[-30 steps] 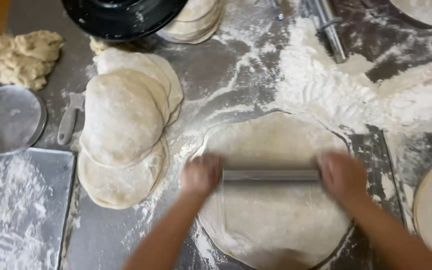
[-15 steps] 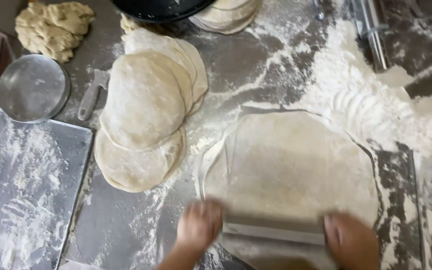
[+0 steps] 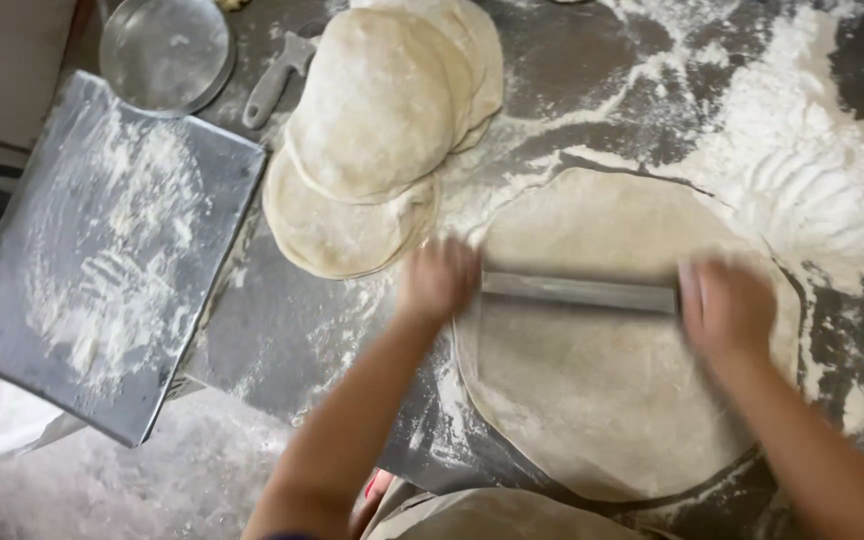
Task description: The recorder rolls out dough with a rolling pin and uses a metal circular cutter to create uniform dough circles.
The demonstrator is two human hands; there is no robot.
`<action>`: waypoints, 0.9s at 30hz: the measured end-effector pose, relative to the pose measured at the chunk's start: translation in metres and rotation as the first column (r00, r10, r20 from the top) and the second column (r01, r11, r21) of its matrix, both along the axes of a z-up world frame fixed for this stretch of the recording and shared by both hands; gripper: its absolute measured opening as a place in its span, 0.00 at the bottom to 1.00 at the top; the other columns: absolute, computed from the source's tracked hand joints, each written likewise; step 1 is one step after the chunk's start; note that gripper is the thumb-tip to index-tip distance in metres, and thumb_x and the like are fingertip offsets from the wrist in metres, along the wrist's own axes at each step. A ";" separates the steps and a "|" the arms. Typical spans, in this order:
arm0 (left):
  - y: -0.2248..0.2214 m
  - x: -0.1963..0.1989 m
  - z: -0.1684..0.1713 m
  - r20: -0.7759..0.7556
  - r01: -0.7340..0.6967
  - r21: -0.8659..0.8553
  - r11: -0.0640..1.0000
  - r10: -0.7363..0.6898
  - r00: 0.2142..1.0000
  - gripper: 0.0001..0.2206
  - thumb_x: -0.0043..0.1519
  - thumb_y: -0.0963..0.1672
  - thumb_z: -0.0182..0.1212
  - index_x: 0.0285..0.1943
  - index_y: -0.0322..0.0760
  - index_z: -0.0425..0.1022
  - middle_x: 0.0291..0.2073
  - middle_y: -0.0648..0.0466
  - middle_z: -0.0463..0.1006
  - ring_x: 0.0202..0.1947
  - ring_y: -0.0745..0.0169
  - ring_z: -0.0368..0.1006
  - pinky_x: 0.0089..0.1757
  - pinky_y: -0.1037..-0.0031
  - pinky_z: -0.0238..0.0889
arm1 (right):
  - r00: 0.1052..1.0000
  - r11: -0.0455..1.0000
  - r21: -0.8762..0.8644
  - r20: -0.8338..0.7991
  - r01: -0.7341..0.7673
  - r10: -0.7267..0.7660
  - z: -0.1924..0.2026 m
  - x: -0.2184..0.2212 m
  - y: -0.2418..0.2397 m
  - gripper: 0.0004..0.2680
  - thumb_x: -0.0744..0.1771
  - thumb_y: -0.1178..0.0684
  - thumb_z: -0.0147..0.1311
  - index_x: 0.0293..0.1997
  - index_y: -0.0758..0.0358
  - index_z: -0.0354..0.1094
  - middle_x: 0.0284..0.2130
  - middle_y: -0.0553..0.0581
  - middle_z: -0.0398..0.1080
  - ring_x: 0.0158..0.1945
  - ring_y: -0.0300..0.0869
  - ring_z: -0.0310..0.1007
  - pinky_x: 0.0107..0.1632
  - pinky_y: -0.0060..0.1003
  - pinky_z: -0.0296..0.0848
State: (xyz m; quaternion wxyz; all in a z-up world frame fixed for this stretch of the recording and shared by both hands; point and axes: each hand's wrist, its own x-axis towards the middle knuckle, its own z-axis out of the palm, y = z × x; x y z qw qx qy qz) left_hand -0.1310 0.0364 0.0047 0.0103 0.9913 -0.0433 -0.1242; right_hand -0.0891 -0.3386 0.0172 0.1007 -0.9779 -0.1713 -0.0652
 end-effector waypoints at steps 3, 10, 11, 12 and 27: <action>-0.008 -0.159 -0.008 0.058 0.078 -0.073 0.994 -0.074 0.996 0.18 0.70 0.50 0.43 0.53 0.39 0.77 0.48 0.41 0.79 0.50 0.45 0.76 0.51 0.56 0.68 | 0.963 0.993 0.099 -0.269 0.058 -0.029 0.014 -0.136 -0.009 0.13 0.70 0.47 0.43 0.36 0.56 0.76 0.29 0.61 0.76 0.30 0.50 0.73 0.40 0.46 0.72; 0.040 -0.081 -0.012 0.060 -0.341 -0.129 0.931 0.351 0.935 0.18 0.70 0.53 0.43 0.49 0.41 0.75 0.43 0.47 0.78 0.42 0.48 0.74 0.44 0.57 0.69 | 0.985 0.985 0.044 -0.044 -0.166 0.168 -0.026 0.019 0.047 0.15 0.71 0.46 0.49 0.25 0.59 0.64 0.22 0.62 0.66 0.28 0.57 0.66 0.36 0.53 0.64; 0.054 -0.047 -0.014 0.146 -0.306 -0.034 0.951 0.308 0.940 0.18 0.69 0.51 0.40 0.53 0.41 0.73 0.46 0.47 0.77 0.44 0.49 0.73 0.43 0.57 0.67 | 0.981 0.980 0.032 0.006 -0.195 0.195 -0.026 0.065 0.068 0.15 0.73 0.45 0.48 0.27 0.59 0.64 0.23 0.62 0.66 0.28 0.57 0.66 0.37 0.53 0.66; 0.068 -0.013 -0.016 0.225 -0.275 0.065 0.959 0.254 0.941 0.18 0.68 0.49 0.37 0.56 0.40 0.70 0.50 0.47 0.75 0.46 0.51 0.71 0.42 0.57 0.65 | 0.974 0.975 0.019 0.056 -0.223 0.222 -0.022 0.111 0.095 0.16 0.74 0.45 0.47 0.28 0.58 0.65 0.24 0.62 0.67 0.28 0.56 0.66 0.38 0.53 0.67; -0.008 -0.203 0.027 -0.076 -0.113 -0.334 0.936 0.093 0.993 0.15 0.67 0.50 0.46 0.46 0.42 0.78 0.44 0.46 0.81 0.40 0.42 0.78 0.41 0.55 0.72 | 0.921 0.993 0.019 -0.377 0.118 -0.102 0.027 -0.204 -0.021 0.13 0.71 0.44 0.46 0.33 0.57 0.73 0.23 0.53 0.72 0.25 0.47 0.71 0.30 0.45 0.72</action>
